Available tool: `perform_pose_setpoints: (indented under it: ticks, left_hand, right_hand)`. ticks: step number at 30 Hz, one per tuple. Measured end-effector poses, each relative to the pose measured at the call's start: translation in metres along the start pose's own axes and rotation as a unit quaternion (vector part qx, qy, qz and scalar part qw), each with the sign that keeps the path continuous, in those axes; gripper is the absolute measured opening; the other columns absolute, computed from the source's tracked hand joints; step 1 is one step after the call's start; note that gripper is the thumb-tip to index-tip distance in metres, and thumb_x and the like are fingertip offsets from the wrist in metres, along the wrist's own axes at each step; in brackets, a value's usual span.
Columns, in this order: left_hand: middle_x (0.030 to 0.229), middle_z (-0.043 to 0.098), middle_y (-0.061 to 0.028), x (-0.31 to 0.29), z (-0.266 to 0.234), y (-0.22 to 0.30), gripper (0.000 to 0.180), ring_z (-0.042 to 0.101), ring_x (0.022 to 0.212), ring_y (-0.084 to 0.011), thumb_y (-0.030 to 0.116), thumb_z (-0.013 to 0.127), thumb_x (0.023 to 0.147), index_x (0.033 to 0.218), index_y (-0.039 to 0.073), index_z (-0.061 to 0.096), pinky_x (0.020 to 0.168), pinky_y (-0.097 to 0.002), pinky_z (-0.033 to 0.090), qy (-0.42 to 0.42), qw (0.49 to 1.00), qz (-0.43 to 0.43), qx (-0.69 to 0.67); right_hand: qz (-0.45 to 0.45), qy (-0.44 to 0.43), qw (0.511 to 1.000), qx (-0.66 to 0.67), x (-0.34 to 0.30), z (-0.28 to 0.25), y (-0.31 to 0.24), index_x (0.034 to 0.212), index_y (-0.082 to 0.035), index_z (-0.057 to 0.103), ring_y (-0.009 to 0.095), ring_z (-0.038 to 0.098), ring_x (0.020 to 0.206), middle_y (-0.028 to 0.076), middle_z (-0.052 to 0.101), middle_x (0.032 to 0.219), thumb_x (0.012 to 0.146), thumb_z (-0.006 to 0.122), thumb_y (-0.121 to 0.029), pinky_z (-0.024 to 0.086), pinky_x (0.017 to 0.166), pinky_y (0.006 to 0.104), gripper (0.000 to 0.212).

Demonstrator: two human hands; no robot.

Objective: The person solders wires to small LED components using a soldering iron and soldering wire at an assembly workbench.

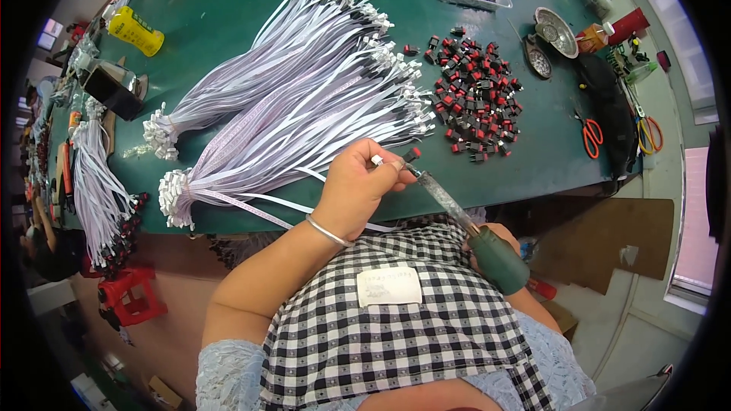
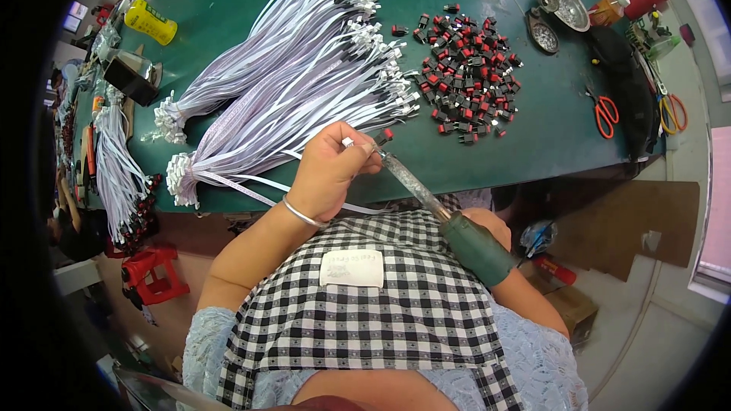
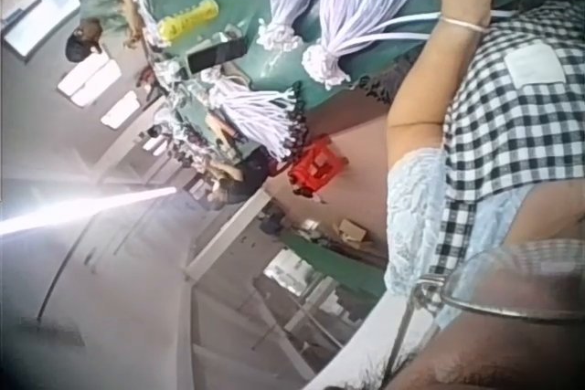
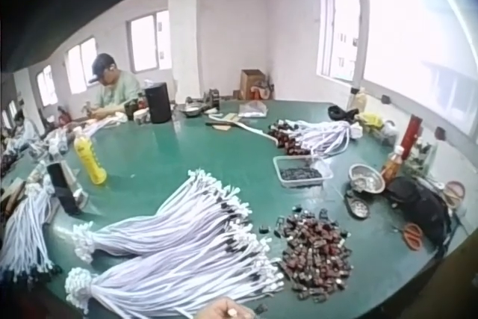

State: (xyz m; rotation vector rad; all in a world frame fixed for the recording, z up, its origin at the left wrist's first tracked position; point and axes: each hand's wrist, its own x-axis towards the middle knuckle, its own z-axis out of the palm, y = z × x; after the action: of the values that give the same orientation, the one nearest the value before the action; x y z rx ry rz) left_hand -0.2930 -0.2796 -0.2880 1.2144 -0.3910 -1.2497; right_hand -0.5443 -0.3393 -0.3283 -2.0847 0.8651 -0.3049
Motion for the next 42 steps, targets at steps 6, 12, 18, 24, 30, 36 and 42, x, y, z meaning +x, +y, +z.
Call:
perform_pose_setpoints:
  ticks: [6,12,18,24,30,36,42]
  left_hand:
    - [0.078,0.056,-0.0067,-0.001,0.001,0.000,0.004,0.056,0.070,-0.0127,0.002,0.053,0.081,0.081,0.003,0.049,0.067,-0.0269,0.047,0.005,1.000,0.016,-0.001]
    - [0.079,0.056,-0.0069,0.000,0.002,-0.002,0.003,0.055,0.070,-0.0126,0.001,0.052,0.081,0.080,0.002,0.049,0.067,-0.0267,0.047,0.012,1.000,0.021,0.011]
    - [0.080,0.056,-0.0073,0.001,0.000,-0.006,0.003,0.055,0.071,-0.0123,0.001,0.052,0.080,0.081,0.002,0.050,0.067,-0.0265,0.047,0.010,0.999,0.034,0.028]
    - [0.082,0.056,-0.0076,-0.002,0.000,-0.003,0.004,0.058,0.075,-0.0150,0.001,0.052,0.080,0.082,0.002,0.049,0.068,-0.0269,0.047,0.004,0.999,0.023,0.030]
    - [0.088,0.054,-0.0095,-0.010,0.003,0.004,0.005,0.062,0.078,-0.0205,0.001,0.053,0.081,0.081,0.001,0.048,0.066,-0.0255,0.048,-0.030,0.999,0.009,0.043]
    - [0.087,0.055,-0.0081,-0.018,-0.006,0.010,0.003,0.062,0.080,-0.0162,0.002,0.052,0.083,0.083,0.001,0.049,0.066,-0.0211,0.048,-0.090,0.994,0.013,0.052]
    - [0.079,0.048,-0.0007,-0.019,-0.011,0.007,0.020,0.051,0.070,-0.0059,0.001,0.057,0.078,0.093,0.003,0.045,0.060,-0.0167,0.041,-0.120,0.988,0.041,0.088]
  right_hand:
    - [-0.041,0.073,0.996,0.040,-0.003,0.013,0.011,0.076,-0.010,0.063,0.023,0.059,0.069,0.005,0.061,0.074,0.070,0.062,-0.017,0.046,0.061,0.0301,0.009]
    - [-0.041,0.084,0.993,0.076,-0.009,0.018,0.023,0.080,-0.010,0.061,0.025,0.059,0.070,0.006,0.060,0.075,0.067,0.064,-0.016,0.047,0.061,0.0318,0.014]
    - [-0.124,0.044,0.984,-0.121,-0.007,0.011,0.024,0.091,-0.009,0.058,0.025,0.060,0.069,0.007,0.059,0.076,0.067,0.065,-0.016,0.048,0.061,0.0323,0.026]
    - [-0.062,0.124,0.949,0.283,0.001,0.010,0.002,0.096,-0.002,0.054,0.021,0.061,0.082,0.012,0.061,0.092,0.075,0.064,-0.015,0.049,0.073,0.0312,0.027]
    - [-0.087,0.102,0.884,0.448,0.044,0.016,-0.030,0.109,-0.001,0.052,0.016,0.057,0.088,0.010,0.059,0.098,0.081,0.058,-0.010,0.047,0.079,0.0305,0.030]
    - [-0.121,0.094,0.967,0.203,0.087,0.024,-0.066,0.095,-0.004,0.059,0.026,0.054,0.085,0.009,0.057,0.095,0.069,0.064,-0.001,0.043,0.075,0.0333,0.026]
    - [-0.123,0.086,0.969,0.199,0.092,0.021,-0.078,0.092,-0.005,0.059,0.023,0.053,0.086,0.006,0.060,0.088,0.070,0.064,-0.002,0.042,0.076,0.0343,0.023]
